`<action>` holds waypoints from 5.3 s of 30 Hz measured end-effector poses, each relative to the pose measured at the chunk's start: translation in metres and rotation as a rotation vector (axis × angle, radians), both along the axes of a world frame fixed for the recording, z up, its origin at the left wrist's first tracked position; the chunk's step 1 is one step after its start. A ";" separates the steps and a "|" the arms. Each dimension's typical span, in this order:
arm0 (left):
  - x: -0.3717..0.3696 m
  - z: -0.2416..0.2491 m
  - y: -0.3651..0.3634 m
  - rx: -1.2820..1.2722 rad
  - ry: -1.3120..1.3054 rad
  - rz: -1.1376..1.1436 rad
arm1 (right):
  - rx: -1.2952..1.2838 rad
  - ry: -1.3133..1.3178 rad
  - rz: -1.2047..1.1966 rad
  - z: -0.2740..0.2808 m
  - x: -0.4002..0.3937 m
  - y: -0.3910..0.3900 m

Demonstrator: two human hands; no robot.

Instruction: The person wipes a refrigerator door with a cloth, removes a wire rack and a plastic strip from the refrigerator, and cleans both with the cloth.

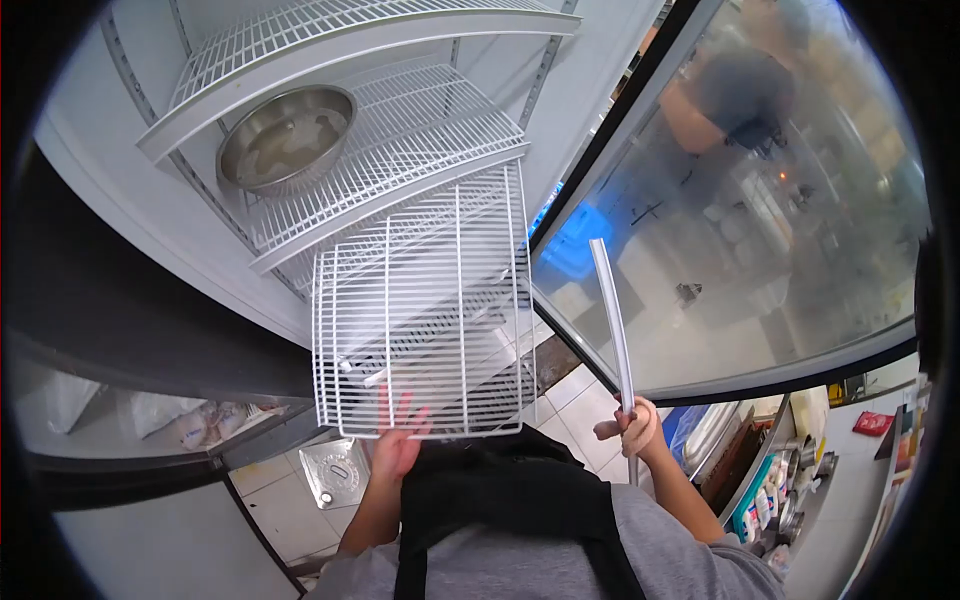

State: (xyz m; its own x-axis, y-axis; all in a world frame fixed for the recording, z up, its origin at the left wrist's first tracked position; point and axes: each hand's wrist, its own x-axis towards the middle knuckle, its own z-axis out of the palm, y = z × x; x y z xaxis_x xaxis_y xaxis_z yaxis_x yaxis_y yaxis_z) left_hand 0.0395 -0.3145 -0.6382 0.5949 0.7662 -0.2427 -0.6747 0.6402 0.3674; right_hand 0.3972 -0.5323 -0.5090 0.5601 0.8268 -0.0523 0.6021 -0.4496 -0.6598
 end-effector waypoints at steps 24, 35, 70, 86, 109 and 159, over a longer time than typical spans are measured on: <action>-0.149 0.064 -0.109 0.024 0.299 -0.405 | 0.110 0.341 0.514 0.041 0.069 0.247; -0.179 0.177 -0.100 0.276 1.041 0.286 | 0.216 0.397 0.332 0.010 0.011 0.136; -0.129 0.442 0.150 1.466 1.985 0.631 | 0.470 0.379 0.506 0.106 0.012 -0.022; -0.104 0.407 0.185 1.598 2.088 0.362 | -0.176 0.845 0.301 0.083 -0.050 -0.225; -0.103 0.386 0.197 1.463 2.016 0.338 | -0.222 0.947 0.237 0.100 -0.032 -0.242; -0.155 0.342 0.220 1.316 1.669 0.284 | -0.332 0.579 0.362 0.149 -0.018 -0.216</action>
